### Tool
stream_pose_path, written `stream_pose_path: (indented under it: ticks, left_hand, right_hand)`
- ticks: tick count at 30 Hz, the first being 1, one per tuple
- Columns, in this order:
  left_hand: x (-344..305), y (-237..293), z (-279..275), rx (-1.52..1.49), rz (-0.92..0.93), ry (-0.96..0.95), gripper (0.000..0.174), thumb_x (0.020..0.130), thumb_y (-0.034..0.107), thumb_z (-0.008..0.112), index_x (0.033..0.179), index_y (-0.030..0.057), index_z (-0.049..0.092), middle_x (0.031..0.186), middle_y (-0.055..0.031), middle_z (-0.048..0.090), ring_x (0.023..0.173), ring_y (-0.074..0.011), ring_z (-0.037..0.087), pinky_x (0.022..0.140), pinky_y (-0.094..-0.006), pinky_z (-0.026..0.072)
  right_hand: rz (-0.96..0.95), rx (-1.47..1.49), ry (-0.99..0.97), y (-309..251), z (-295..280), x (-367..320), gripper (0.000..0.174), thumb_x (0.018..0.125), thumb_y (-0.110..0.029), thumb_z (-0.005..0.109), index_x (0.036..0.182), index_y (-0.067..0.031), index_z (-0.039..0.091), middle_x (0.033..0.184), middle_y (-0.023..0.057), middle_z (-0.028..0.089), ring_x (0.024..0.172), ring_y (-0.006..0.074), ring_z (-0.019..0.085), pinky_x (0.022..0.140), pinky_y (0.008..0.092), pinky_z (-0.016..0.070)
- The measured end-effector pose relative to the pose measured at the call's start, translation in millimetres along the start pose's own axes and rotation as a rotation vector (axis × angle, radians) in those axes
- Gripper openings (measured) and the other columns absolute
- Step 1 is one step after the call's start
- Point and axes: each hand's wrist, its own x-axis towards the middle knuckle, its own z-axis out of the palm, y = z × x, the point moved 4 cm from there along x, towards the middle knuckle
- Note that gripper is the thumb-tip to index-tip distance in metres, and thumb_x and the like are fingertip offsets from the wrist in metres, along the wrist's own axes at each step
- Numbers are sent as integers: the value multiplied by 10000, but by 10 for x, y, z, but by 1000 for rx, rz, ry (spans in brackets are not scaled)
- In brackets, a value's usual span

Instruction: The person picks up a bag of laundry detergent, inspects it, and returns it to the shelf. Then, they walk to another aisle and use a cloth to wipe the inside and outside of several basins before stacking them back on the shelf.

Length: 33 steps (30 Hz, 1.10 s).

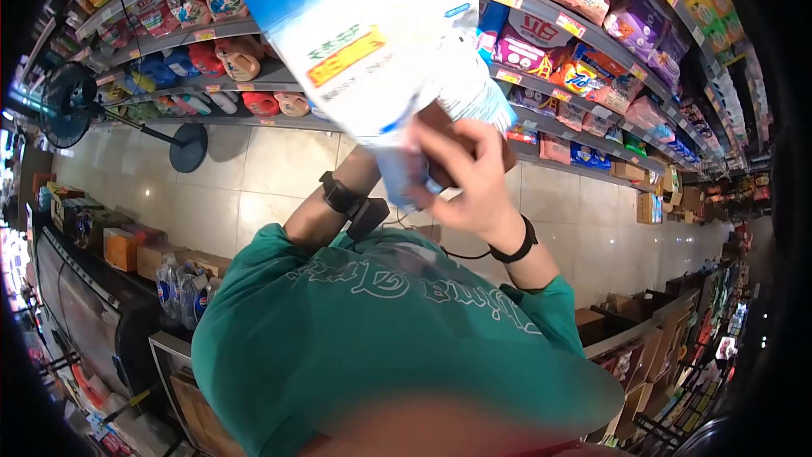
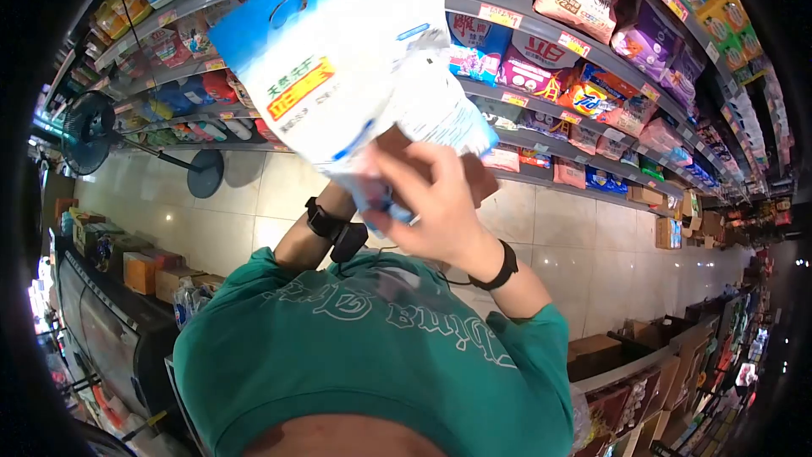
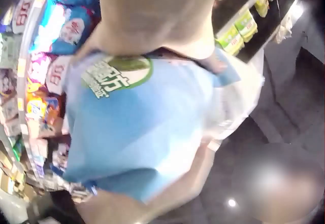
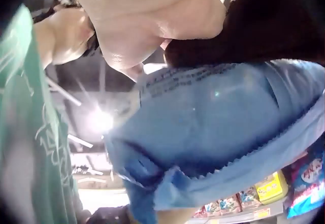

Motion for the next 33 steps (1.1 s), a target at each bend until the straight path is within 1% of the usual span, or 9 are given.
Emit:
stream_pose_path:
  ticks: [4, 10, 14, 16, 19, 21, 25, 30, 33]
  left_hand:
    - [-186, -262, 38, 152, -39, 281, 316, 954, 289, 491, 1164, 54, 522, 1103, -91, 588, 1004, -196, 587, 852, -340, 499]
    - [-255, -600, 40, 246, -85, 380, 273, 946, 282, 486, 1084, 54, 544, 1030, -77, 586, 930, -192, 589, 810, -339, 503]
    - [-173, -849, 111, 301, -112, 400, 253, 941, 278, 482, 1031, 55, 558, 982, -68, 585, 882, -189, 591, 782, -338, 506]
    - [-62, -866, 369, 304, -135, 435, 269, 962, 282, 450, 1024, 42, 553, 987, -62, 583, 876, -195, 598, 779, -310, 513]
    - [86, -950, 655, 292, -171, 444, 289, 982, 284, 424, 1031, 27, 546, 1008, -62, 581, 884, -199, 605, 781, -282, 523]
    - [106, -1054, 637, 234, -208, 358, 289, 981, 279, 434, 1061, 24, 543, 1039, -74, 581, 910, -196, 607, 791, -285, 527]
    - [115, -1202, 547, 73, -292, 189, 301, 979, 269, 455, 1122, 17, 536, 1103, -98, 583, 962, -192, 610, 810, -289, 536]
    - [188, -1195, 520, 130, -281, 79, 327, 977, 256, 475, 1182, 7, 528, 1162, -124, 585, 1013, -184, 613, 824, -294, 545]
    - [191, -1172, 564, 316, -254, 69, 362, 967, 279, 476, 1194, 0, 518, 1170, -130, 575, 1024, -188, 605, 828, -302, 541]
  right_hand:
    - [-295, -107, -135, 158, -241, 86, 425, 717, -132, 697, 1139, -167, 656, 1165, 69, 558, 942, 264, 577, 777, 371, 454]
    - [181, 6, -177, 1075, -604, -120, 490, 782, -77, 663, 1257, -64, 542, 1229, 174, 530, 1115, 372, 490, 957, 450, 407]
    - [-156, 226, -529, 555, -424, -356, 457, 723, -96, 708, 1172, -127, 626, 1201, 145, 523, 1090, 341, 532, 870, 453, 467]
    - [-358, 182, -324, 509, -406, -410, 426, 736, -107, 703, 1156, -130, 634, 1107, 155, 582, 1020, 328, 579, 836, 429, 485]
    - [354, 373, -540, 941, -597, -7, 352, 792, -69, 625, 1139, -123, 628, 852, 150, 656, 842, 303, 647, 736, 375, 513]
    - [-148, -80, -230, 1283, -947, 61, 368, 767, -33, 655, 1128, -99, 621, 881, 145, 624, 815, 321, 621, 732, 378, 510]
    - [-80, -83, -346, 1465, -1159, -17, 398, 792, -51, 668, 1181, -62, 580, 1129, 139, 533, 993, 307, 577, 871, 378, 477]
    - [-281, 251, -497, 796, -927, -310, 390, 718, -48, 730, 1091, -126, 644, 1104, 115, 546, 973, 314, 588, 862, 391, 486]
    - [-170, 136, -488, 1254, -966, -131, 393, 718, -16, 705, 1090, -127, 641, 1024, 126, 587, 936, 328, 590, 805, 404, 488]
